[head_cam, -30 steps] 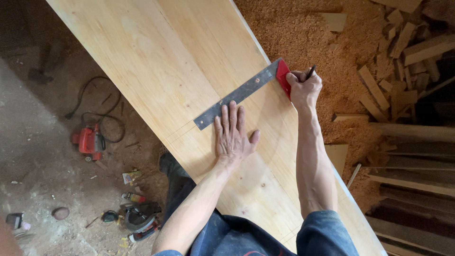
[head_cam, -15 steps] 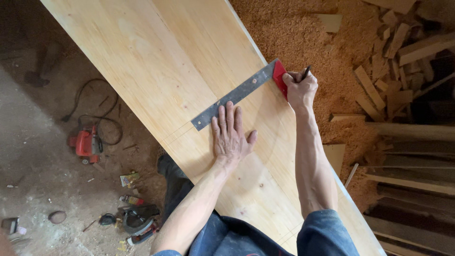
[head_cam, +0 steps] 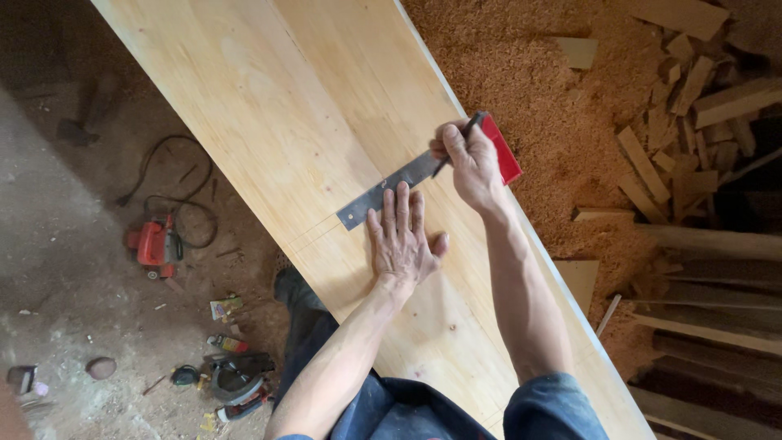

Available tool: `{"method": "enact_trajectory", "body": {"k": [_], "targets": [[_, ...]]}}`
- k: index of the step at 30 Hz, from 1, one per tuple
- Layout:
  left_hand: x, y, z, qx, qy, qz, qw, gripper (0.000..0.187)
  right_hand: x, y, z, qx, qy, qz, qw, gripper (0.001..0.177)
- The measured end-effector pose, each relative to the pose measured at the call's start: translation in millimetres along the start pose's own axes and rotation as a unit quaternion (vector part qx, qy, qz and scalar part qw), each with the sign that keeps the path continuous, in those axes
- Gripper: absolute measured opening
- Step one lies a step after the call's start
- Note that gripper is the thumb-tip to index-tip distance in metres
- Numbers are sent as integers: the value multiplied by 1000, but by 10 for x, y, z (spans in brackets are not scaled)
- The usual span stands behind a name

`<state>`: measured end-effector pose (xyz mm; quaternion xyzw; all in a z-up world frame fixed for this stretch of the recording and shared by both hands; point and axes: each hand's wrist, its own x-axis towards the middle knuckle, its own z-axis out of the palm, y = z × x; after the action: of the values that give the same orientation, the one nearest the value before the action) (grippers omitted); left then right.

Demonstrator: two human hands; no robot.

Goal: The person uses a combination square and a pencil to draw straight lines on a large wooden board. They repeatedly reposition the square and mark multiple lines across the surface.

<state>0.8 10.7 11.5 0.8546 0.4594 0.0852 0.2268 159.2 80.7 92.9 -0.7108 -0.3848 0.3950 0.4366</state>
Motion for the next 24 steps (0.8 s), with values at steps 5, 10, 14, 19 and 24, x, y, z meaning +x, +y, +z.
{"method": "enact_trajectory", "body": {"k": [5,10,14,19,24], "targets": [[-4,11,-55,6,-4,-3,1000,89,64,-27,145,-84,13,-11,996,45],[14,20,-67,18,-4,-10,1000,88,165,54,253,-53,-11,-13,998,40],[6,45,-65,14,-17,-10,1000,88,209,65,216,-175,-3,26,984,35],[1,47,-42,19,-12,-8,1000,88,463,-43,-312,-379,77,13,922,26],[-30,45,9,18,0,-2,1000,89,532,63,-312,-607,80,-194,766,13]]}}
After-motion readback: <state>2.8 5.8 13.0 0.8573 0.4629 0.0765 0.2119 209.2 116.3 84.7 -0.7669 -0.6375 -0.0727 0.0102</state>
